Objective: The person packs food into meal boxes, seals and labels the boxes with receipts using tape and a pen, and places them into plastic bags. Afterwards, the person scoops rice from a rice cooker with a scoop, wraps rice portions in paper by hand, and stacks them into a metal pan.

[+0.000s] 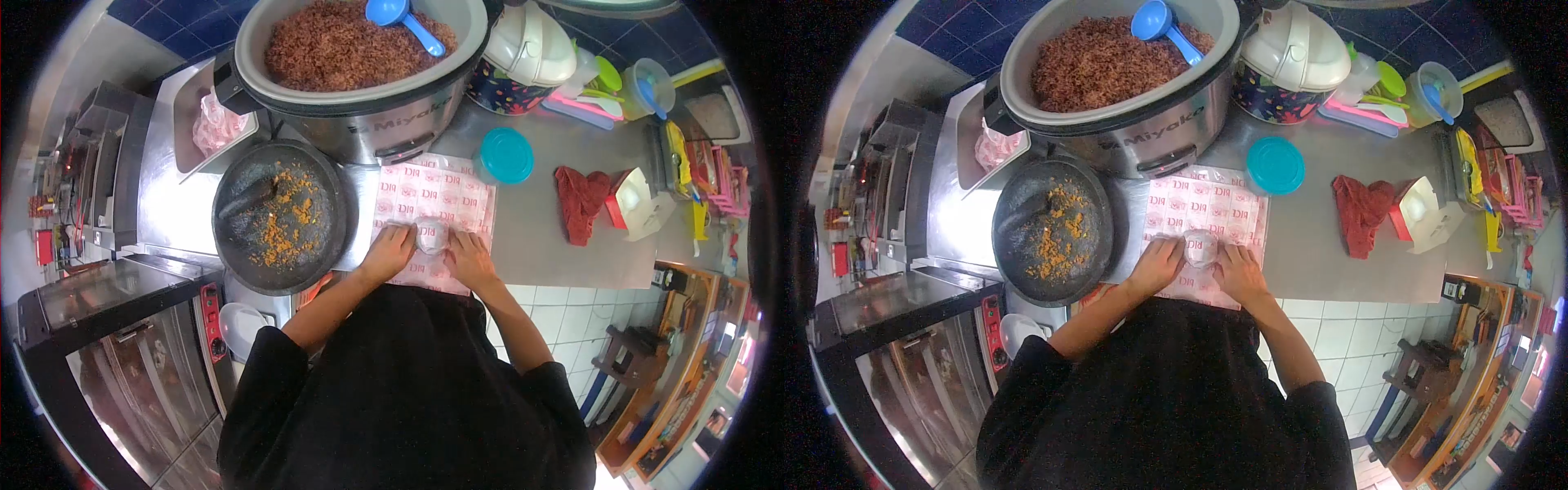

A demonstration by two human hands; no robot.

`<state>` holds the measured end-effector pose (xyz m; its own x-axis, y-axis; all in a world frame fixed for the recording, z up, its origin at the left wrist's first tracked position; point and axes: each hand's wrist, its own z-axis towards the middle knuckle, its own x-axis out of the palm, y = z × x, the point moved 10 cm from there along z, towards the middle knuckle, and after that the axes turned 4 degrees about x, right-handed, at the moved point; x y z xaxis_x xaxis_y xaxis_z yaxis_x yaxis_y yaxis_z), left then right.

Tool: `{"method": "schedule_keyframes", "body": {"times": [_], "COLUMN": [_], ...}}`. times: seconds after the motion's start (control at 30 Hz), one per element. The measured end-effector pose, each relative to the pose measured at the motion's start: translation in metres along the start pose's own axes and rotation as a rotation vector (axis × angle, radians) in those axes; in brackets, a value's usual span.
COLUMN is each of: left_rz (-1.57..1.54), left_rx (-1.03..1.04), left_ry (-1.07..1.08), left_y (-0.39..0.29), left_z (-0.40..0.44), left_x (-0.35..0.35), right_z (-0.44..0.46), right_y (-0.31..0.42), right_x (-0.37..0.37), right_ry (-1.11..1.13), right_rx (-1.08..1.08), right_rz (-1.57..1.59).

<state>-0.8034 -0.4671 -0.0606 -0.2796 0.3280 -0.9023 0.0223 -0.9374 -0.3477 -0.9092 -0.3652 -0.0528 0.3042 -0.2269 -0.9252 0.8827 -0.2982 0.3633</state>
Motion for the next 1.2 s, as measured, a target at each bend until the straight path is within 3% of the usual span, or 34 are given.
{"method": "schedule_keyframes", "body": {"times": [0.13, 0.2, 0.27, 0.3, 0.37, 0.4, 0.47, 0.53, 0.57, 0.63, 0.7, 0.77, 0.87, 1.0, 1.07, 1.1, 1.13, 1.17, 1.2], "left_rz": [-0.116, -0.373, -0.464, -0.474, -0.484, -0.422, -0.361, -0.226, -0.226, -0.15, -0.101, -0.049, 0.016, -0.319, -0.743, -0.88, -1.026, -0.987, -0.974], "left_rx": [0.006, -0.281, -0.403, -0.438, -0.479, -0.392, -0.309, 0.044, 0.046, 0.276, 0.32, 0.362, 0.313, 0.042, -0.296, -0.368, -0.428, -0.589, -0.593], "left_ry": [-0.16, -0.269, -0.251, -0.267, -0.284, -0.316, -0.352, -0.284, -0.285, -0.264, -0.331, -0.394, -0.521, -0.585, -0.521, -0.605, -0.692, -0.593, -0.627], "left_y": [0.003, 0.019, 0.017, 0.016, 0.013, 0.004, -0.008, -0.049, -0.049, -0.069, -0.066, -0.068, -0.073, -0.05, -0.024, -0.018, -0.012, -0.004, 0.002], "left_z": [0.004, 0.003, 0.013, 0.017, 0.019, 0.023, 0.03, 0.041, 0.042, 0.043, 0.04, 0.034, 0.024, 0.019, 0.007, 0.004, 0.003, 0.003, 0.003], "left_x": [0.001, 0.001, -0.007, -0.015, -0.034, -0.05, -0.081, -0.108, -0.119, -0.137, -0.158, -0.167, -0.174, -0.155, -0.133, -0.137, -0.139, -0.132, -0.14], "right_z": [0.004, 0.003, 0.001, 0.003, 0.004, 0.008, 0.012, 0.018, 0.019, 0.014, 0.006, 0.011, 0.015, 0.028, 0.044, 0.05, 0.061, 0.071, 0.075], "right_y": [0.001, -0.008, -0.049, -0.048, -0.027, -0.023, -0.005, 0.008, 0.009, 0.015, 0.018, 0.053, 0.079, 0.082, 0.085, 0.097, 0.083, 0.072, 0.081], "right_x": [-0.007, 0.005, 0.037, 0.037, 0.037, 0.023, 0.006, -0.001, -0.004, -0.007, -0.002, 0.0, -0.001, 0.005, -0.012, -0.005, -0.008, -0.02, -0.012], "right_ry": [0.025, -0.001, 0.105, 0.105, 0.094, 0.097, 0.162, 0.126, 0.087, 0.142, 0.207, 0.448, 0.633, 0.593, 0.295, 0.353, 0.111, -0.119, -0.091], "right_rx": [0.058, 0.109, 0.521, 0.513, 0.697, 0.693, 0.793, 0.853, 0.901, 1.017, 1.129, 1.057, 1.006, 0.948, 1.157, 1.133, 1.009, 0.872, 0.847], "right_rz": [0.065, 0.095, 0.402, 0.401, 1.738, 1.735, 2.164, 2.016, 1.869, 1.851, 1.825, 2.29, 2.454, 2.365, 2.194, 2.184, 1.99, 1.786, 1.78]}}
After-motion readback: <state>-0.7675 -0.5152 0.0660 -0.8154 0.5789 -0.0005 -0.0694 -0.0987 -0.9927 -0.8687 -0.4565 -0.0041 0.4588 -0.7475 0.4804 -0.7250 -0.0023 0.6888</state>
